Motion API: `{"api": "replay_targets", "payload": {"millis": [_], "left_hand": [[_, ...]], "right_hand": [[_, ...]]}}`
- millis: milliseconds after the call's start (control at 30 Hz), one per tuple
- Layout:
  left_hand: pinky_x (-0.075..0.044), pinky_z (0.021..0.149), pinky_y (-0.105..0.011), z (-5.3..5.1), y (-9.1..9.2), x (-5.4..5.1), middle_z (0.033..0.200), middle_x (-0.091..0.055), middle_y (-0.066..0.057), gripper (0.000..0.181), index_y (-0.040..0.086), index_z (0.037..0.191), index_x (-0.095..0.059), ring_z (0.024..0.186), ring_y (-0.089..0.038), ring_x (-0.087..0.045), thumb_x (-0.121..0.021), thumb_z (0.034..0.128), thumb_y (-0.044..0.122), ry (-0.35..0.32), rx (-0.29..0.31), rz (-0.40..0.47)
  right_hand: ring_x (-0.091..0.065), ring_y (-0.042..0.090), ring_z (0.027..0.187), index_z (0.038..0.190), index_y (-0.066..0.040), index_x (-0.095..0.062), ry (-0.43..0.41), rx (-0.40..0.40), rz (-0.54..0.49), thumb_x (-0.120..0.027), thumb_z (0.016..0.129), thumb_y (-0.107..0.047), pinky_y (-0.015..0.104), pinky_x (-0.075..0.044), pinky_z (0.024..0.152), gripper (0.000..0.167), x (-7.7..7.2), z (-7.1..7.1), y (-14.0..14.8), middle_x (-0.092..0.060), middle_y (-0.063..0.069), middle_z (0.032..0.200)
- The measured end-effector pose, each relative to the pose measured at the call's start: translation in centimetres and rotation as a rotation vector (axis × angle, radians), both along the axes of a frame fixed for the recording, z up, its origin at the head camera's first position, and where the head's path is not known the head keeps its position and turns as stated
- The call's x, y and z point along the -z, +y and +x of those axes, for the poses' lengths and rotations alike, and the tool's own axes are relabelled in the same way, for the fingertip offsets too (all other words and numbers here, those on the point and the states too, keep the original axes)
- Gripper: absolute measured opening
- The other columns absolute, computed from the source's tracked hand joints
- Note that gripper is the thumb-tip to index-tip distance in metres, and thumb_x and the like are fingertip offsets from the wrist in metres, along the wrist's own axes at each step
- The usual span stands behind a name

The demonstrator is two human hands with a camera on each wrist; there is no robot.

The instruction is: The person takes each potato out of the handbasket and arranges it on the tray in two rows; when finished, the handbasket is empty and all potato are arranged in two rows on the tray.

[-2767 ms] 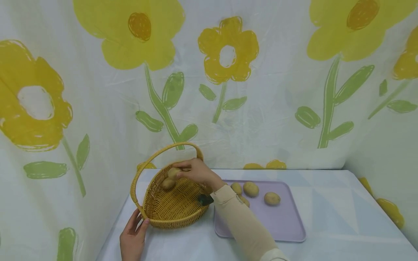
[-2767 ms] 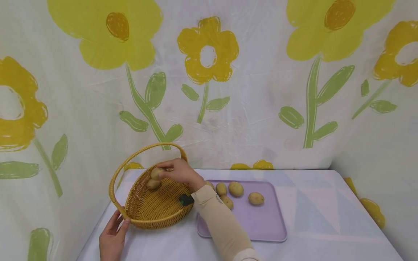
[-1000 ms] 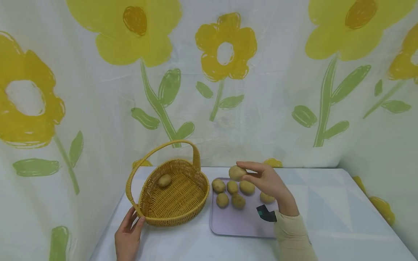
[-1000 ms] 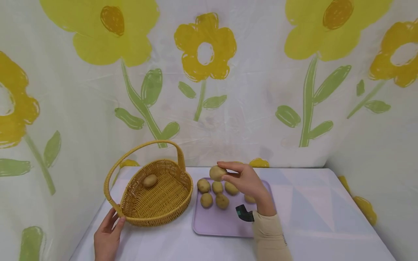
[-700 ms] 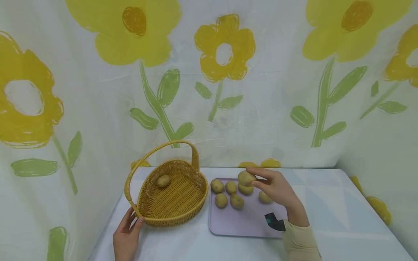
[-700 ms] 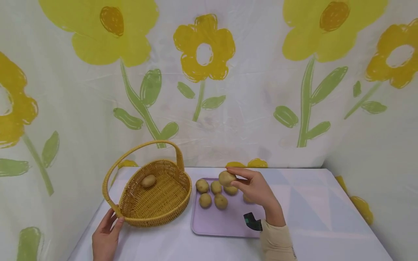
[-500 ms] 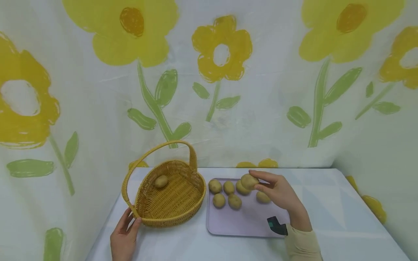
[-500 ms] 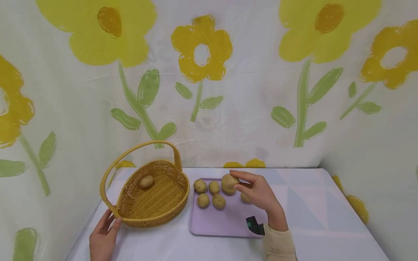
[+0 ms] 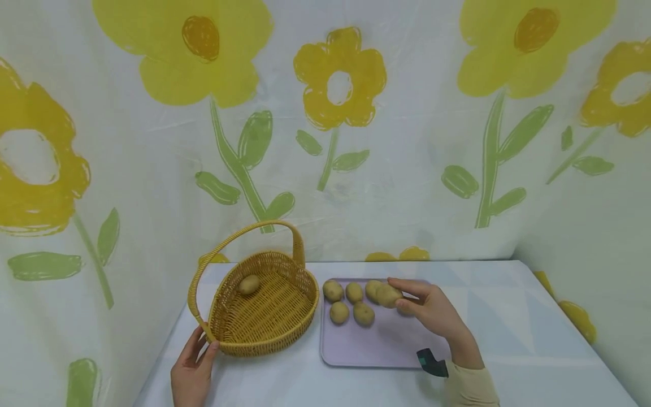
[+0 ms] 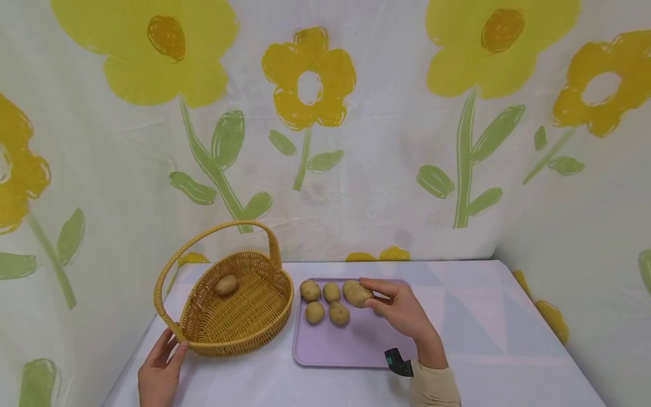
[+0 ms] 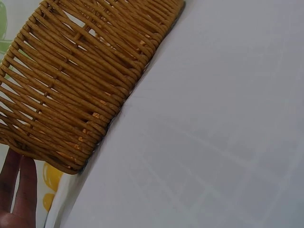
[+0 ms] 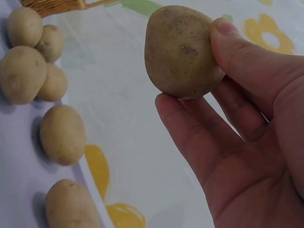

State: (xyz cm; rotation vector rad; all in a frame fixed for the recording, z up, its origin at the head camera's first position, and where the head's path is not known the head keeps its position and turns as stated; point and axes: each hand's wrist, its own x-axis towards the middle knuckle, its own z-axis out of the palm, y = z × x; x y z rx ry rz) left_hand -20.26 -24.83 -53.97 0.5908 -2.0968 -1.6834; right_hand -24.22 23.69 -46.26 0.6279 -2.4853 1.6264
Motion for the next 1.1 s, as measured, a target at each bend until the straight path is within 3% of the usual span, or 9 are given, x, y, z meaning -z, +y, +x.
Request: {"api": "replay_targets", "payload": {"millis": [167, 267, 400, 533, 667, 933, 1100], "left_hand": [[-0.044, 0.086, 0.009, -0.1, 0.0, 0.0, 0.156, -0.051, -0.011, 0.064, 0.012, 0.152, -0.049, 0.114, 0.014, -0.050, -0.075, 0.0946, 0.022, -0.004, -0.005, -0.001], [-0.044, 0.085, 0.009, -0.2, -0.1, 0.1, 0.155, -0.051, -0.012, 0.064, 0.012, 0.152, -0.049, 0.116, 0.011, -0.051, -0.075, 0.0948, 0.023, -0.015, -0.008, -0.012], [-0.044, 0.085, 0.010, -0.3, -0.1, 0.1, 0.155, -0.051, -0.013, 0.064, 0.013, 0.152, -0.049, 0.117, 0.011, -0.051, -0.075, 0.0951, 0.023, -0.018, -0.010, -0.022], [-0.044, 0.086, 0.010, -0.2, -0.1, 0.1, 0.156, -0.050, -0.013, 0.064, 0.013, 0.153, -0.047, 0.124, 0.002, -0.053, -0.074, 0.0958, 0.023, -0.027, -0.008, -0.027], [-0.044, 0.086, 0.010, -0.3, -0.2, 0.1, 0.157, -0.049, -0.012, 0.064, 0.014, 0.154, -0.047, 0.130, -0.007, -0.054, -0.074, 0.0960, 0.023, -0.034, -0.006, -0.025], [-0.044, 0.086, 0.009, -0.3, -0.2, 0.5, 0.155, -0.052, -0.012, 0.064, 0.013, 0.152, -0.048, 0.115, 0.012, -0.051, -0.075, 0.0951, 0.024, -0.015, -0.010, -0.031], [-0.045, 0.086, 0.008, -0.3, -0.1, 0.6, 0.154, -0.053, -0.010, 0.064, 0.012, 0.152, -0.050, 0.109, 0.018, -0.048, -0.076, 0.0944, 0.023, 0.008, -0.003, -0.014]], "right_hand": [[-0.054, -0.009, 0.120, 0.135, -0.004, -0.066, -0.037, 0.065, 0.054, -0.074, 0.093, -0.018, 0.035, -0.063, 0.100, 0.045, 1.0, -0.2, 0.2, -0.064, 0.015, 0.140], [-0.057, 0.000, 0.124, 0.135, -0.008, -0.067, -0.053, 0.080, 0.070, -0.074, 0.093, -0.020, 0.038, -0.062, 0.101, 0.044, 1.4, -0.3, 0.4, -0.064, 0.014, 0.141], [-0.059, 0.006, 0.126, 0.135, -0.002, -0.065, -0.061, 0.074, 0.069, -0.074, 0.092, -0.019, 0.039, -0.061, 0.102, 0.047, 2.0, -0.6, 0.5, -0.065, 0.015, 0.139], [-0.057, -0.002, 0.123, 0.134, 0.002, -0.064, -0.062, 0.061, 0.074, -0.074, 0.093, -0.020, 0.041, -0.060, 0.104, 0.048, 2.8, -0.9, 0.6, -0.066, 0.017, 0.137], [-0.058, -0.002, 0.122, 0.134, 0.000, -0.065, -0.056, 0.045, 0.084, -0.073, 0.093, -0.020, 0.044, -0.059, 0.105, 0.047, 3.4, -1.3, 0.6, -0.066, 0.018, 0.137], [-0.067, 0.021, 0.119, 0.130, -0.001, -0.068, -0.032, 0.076, 0.179, -0.075, 0.092, -0.021, 0.027, -0.061, 0.101, 0.044, 4.1, -1.4, 0.1, -0.070, 0.017, 0.131], [-0.069, 0.031, 0.116, 0.128, 0.000, -0.069, -0.027, 0.095, 0.207, -0.075, 0.092, -0.020, 0.031, -0.063, 0.098, 0.043, 4.4, -1.3, 0.0, -0.071, 0.019, 0.128]]}}
